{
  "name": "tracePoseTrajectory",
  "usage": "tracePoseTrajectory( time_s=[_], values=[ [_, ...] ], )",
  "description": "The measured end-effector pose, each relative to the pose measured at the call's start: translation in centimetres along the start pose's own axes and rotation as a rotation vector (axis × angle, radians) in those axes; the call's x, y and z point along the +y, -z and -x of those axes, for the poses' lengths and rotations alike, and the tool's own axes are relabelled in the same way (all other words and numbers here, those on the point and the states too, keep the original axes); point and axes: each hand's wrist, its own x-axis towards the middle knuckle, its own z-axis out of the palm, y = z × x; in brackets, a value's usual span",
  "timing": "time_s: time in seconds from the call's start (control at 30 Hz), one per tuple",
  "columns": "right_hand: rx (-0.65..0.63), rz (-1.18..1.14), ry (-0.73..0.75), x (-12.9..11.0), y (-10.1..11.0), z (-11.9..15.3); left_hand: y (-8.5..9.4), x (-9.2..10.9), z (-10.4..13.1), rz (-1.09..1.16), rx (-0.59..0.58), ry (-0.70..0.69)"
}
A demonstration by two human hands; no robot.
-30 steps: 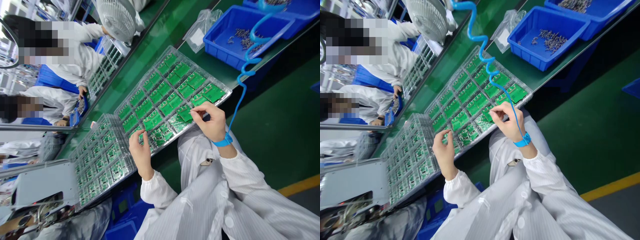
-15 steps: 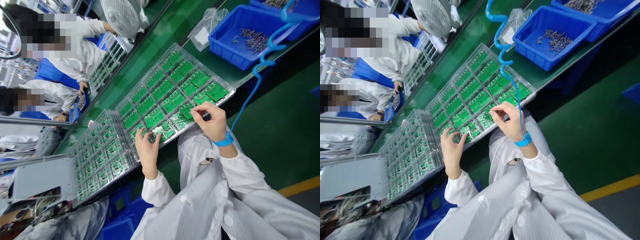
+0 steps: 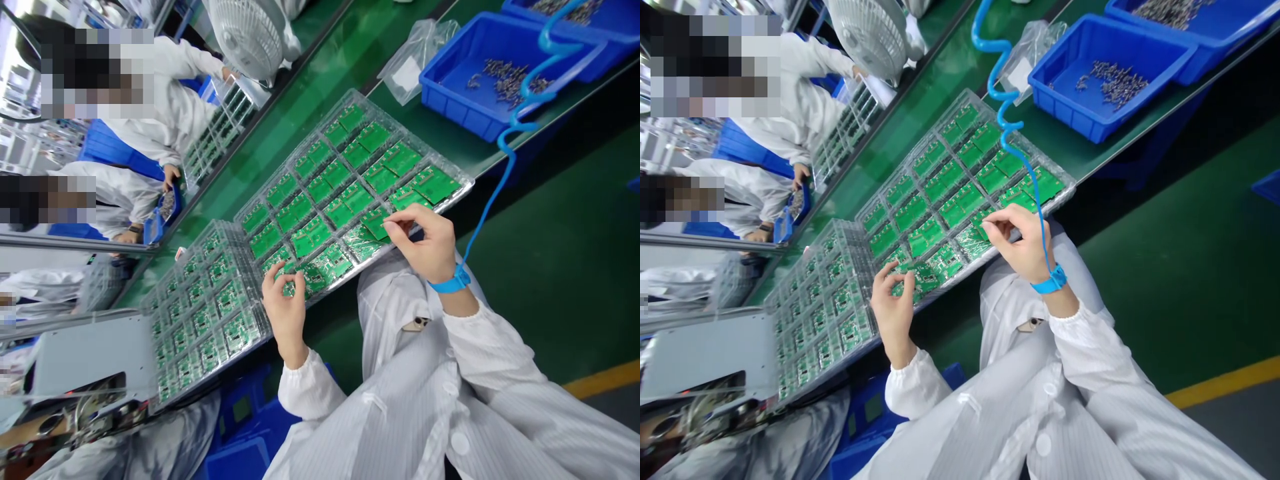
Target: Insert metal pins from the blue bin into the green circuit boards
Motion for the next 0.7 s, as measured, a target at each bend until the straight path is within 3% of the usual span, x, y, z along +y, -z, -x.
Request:
tracePoseTrajectory(
  time_s=[0.13, 0.23, 0.37, 0.7],
  values=[
    [0.01, 0.006, -0.002, 0.0, 0.0, -0.1, -0.1, 0.0, 0.2, -0.051, 0.029, 0.004],
    [0.013, 0.006, -0.004, 0.1, 0.0, -0.1, -0.5, 0.8, 0.4, -0.053, 0.045, -0.074],
    [0.007, 0.008, 0.008, 0.1, -0.2, 0.0, -1.9, 1.7, 0.7, -0.041, -0.066, -0.212],
    [-0.003, 0.027, -0.012, -0.1, 0.0, 0.1, -4.6, 2.1, -0.1, -0.136, -0.164, -0.269]
  ],
)
